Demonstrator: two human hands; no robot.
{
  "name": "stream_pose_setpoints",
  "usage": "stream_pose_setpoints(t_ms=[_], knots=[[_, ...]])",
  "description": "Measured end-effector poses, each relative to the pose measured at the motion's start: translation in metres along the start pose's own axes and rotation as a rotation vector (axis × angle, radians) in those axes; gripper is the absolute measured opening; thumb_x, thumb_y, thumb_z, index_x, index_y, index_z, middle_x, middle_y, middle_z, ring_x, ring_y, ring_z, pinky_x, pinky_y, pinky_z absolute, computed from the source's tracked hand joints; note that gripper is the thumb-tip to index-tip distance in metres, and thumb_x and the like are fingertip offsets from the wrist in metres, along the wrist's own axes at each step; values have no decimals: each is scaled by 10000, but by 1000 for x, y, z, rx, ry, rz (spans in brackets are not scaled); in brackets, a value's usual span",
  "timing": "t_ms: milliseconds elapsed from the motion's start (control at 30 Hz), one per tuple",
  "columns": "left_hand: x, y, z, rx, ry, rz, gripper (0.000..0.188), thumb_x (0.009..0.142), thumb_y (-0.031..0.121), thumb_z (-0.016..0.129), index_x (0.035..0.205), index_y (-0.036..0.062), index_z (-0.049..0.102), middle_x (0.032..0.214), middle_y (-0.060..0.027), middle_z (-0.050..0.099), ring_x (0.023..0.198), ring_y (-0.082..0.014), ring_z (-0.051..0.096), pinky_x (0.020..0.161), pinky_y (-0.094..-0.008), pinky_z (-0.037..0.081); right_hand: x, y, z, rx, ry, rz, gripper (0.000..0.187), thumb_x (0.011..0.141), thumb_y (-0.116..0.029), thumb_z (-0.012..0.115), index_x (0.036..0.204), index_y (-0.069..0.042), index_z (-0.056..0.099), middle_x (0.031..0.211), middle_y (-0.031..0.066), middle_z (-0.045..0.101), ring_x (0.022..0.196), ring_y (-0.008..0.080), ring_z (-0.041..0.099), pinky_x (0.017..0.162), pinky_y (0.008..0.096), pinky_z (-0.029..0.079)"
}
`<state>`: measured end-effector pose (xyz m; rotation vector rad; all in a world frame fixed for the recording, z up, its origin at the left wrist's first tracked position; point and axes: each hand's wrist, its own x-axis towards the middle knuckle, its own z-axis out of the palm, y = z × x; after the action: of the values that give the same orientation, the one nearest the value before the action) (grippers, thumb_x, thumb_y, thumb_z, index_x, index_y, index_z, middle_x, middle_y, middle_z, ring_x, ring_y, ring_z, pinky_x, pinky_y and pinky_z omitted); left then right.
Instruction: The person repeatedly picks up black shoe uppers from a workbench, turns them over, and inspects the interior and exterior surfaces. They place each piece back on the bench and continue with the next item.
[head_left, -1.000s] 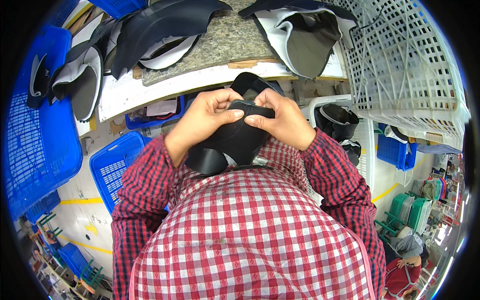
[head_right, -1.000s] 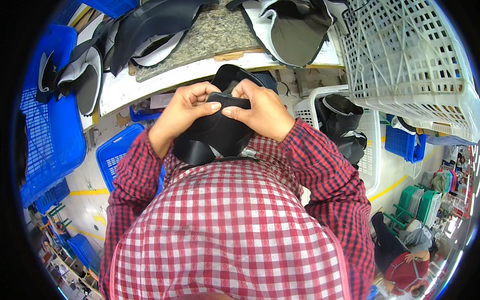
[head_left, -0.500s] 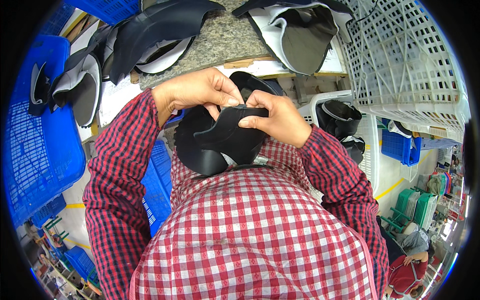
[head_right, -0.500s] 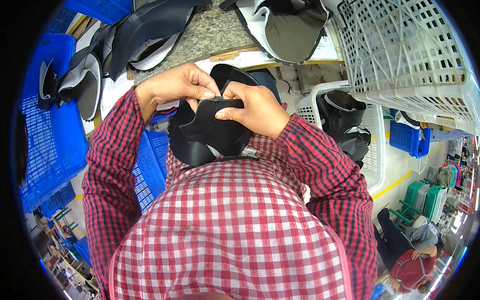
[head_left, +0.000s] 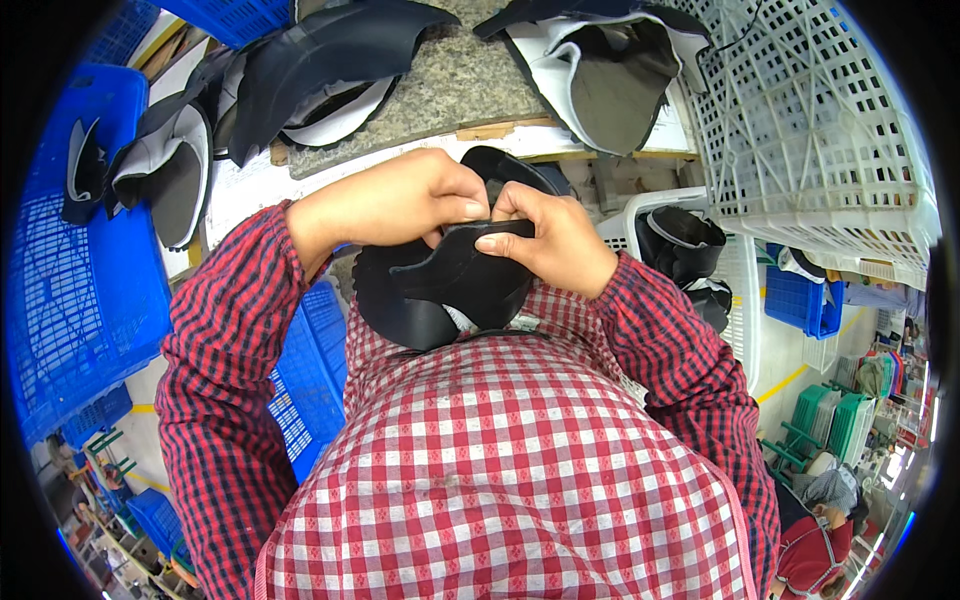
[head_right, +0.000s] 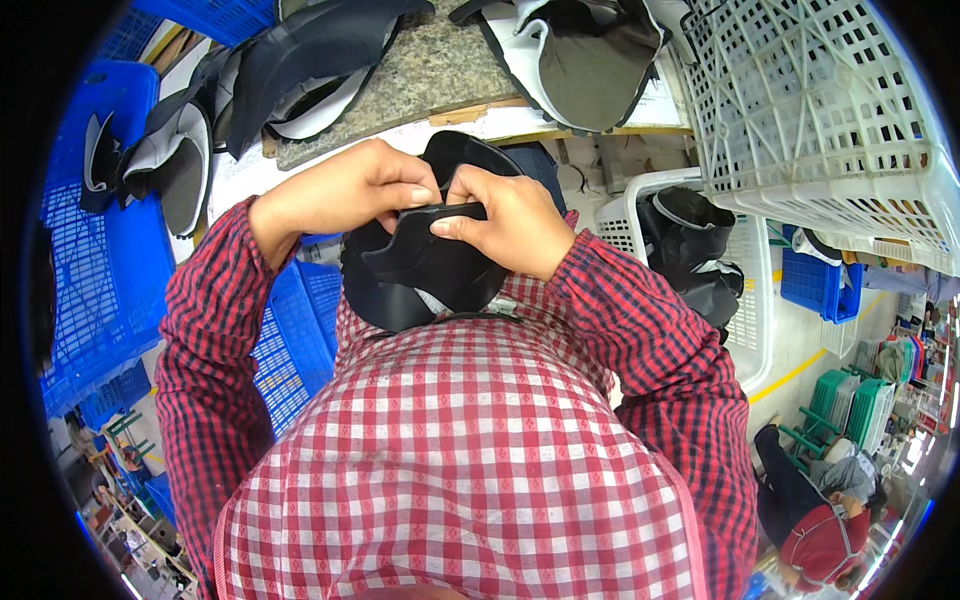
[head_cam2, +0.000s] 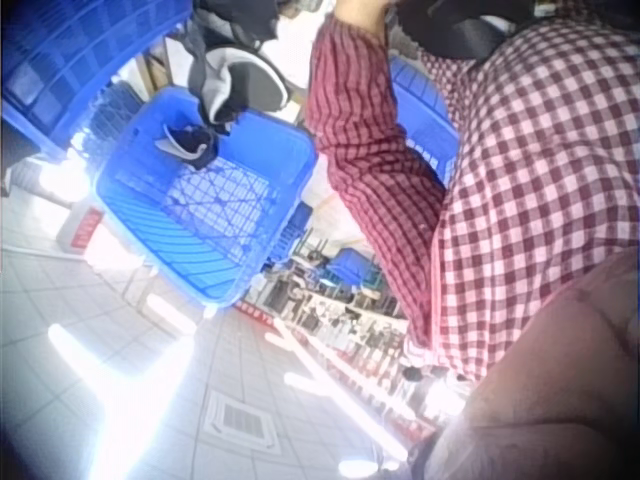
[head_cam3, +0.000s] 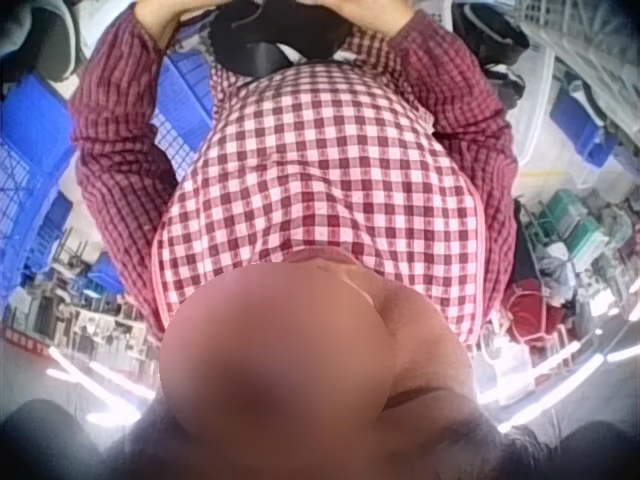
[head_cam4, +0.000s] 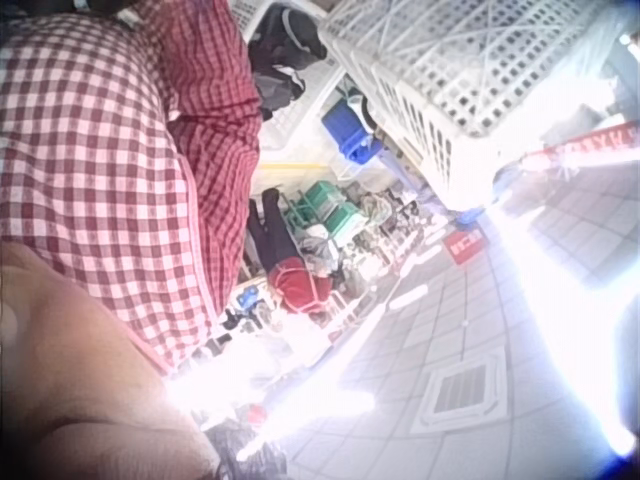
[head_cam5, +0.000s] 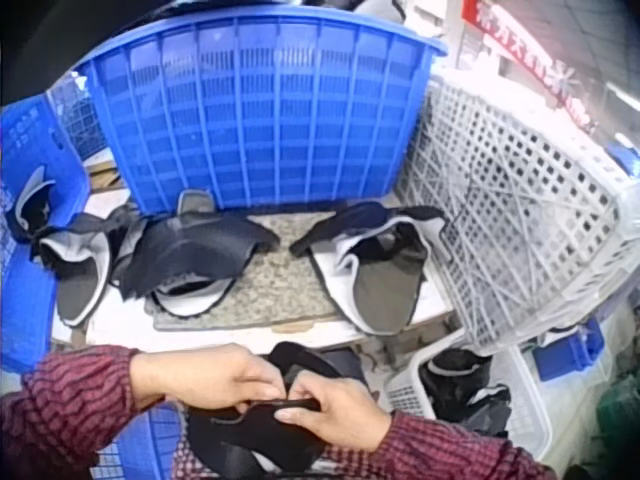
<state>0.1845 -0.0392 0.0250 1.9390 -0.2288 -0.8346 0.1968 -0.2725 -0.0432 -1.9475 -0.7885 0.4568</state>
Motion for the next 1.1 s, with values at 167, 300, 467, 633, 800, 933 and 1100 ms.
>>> stream_pose_setpoints(t_ms=[167, 300, 467, 633, 800, 933, 1100], knots=[[-14, -1, 55, 1065, 517, 694, 141, 786, 148, 648, 889, 61, 604, 842, -102, 617, 764, -215, 672, 629, -350, 535, 0, -5, 0, -178, -12, -165, 262, 813, -131, 786, 1045, -27, 719, 1048, 190, 728, 977, 397, 712, 817, 446, 568], [-29, -51, 67, 263, 742, 593, 180, 869, 118, 763, 943, 23, 629, 856, -86, 613, 769, -214, 672, 700, -338, 529, -5, -29, -1, -257, -40, -267, 147, 901, -134, 741, 925, -4, 677, 849, 176, 660, 775, 400, 644, 663, 444, 494], [-64, -85, 82, -196, 482, 403, 234, 881, 146, 824, 1022, -18, 735, 881, -96, 718, 837, -193, 707, 784, -339, 549, -5, -61, 1, -138, 98, -349, 289, 941, -85, 672, 703, 12, 539, 653, 137, 491, 610, 320, 531, 583, 428, 405], [-194, -63, 41, 408, 1227, 261, 109, 827, 52, 818, 887, 28, 730, 851, -74, 694, 772, -213, 684, 683, -339, 531, 6, -93, -9, -204, 215, -554, 288, 1010, -180, 613, 1216, 15, 661, 1167, 172, 675, 1108, 335, 605, 998, 418, 467], [-343, -56, -104, 642, 1891, -107, 306, 896, 134, 806, 1148, -26, 742, 1012, -99, 764, 903, -198, 718, 820, -339, 563, 33, -94, -13, -163, 285, -401, 288, 1017, -166, 607, 1241, 10, 647, 1217, 163, 653, 1152, 321, 606, 1035, 406, 454], [-291, -116, -188, 1486, 1528, -152, 889, 673, 137, 913, 1474, 112, 528, 1474, -166, 560, 1360, -384, 526, 1139, -466, 423, 51, -63, 33, -179, 83, -412, 201, 929, -123, 721, 1118, -54, 716, 1117, 89, 723, 1054, 309, 629, 947, 410, 498], [-205, -147, -258, 1517, 1315, -575, 279, 883, 49, 597, 1142, 142, 644, 1004, -108, 682, 1000, -329, 687, 801, -457, 547, 58, -38, 48, -60, -174, -317, 124, 907, -78, 755, 1030, -66, 745, 1038, 66, 739, 987, 265, 650, 876, 386, 529]])
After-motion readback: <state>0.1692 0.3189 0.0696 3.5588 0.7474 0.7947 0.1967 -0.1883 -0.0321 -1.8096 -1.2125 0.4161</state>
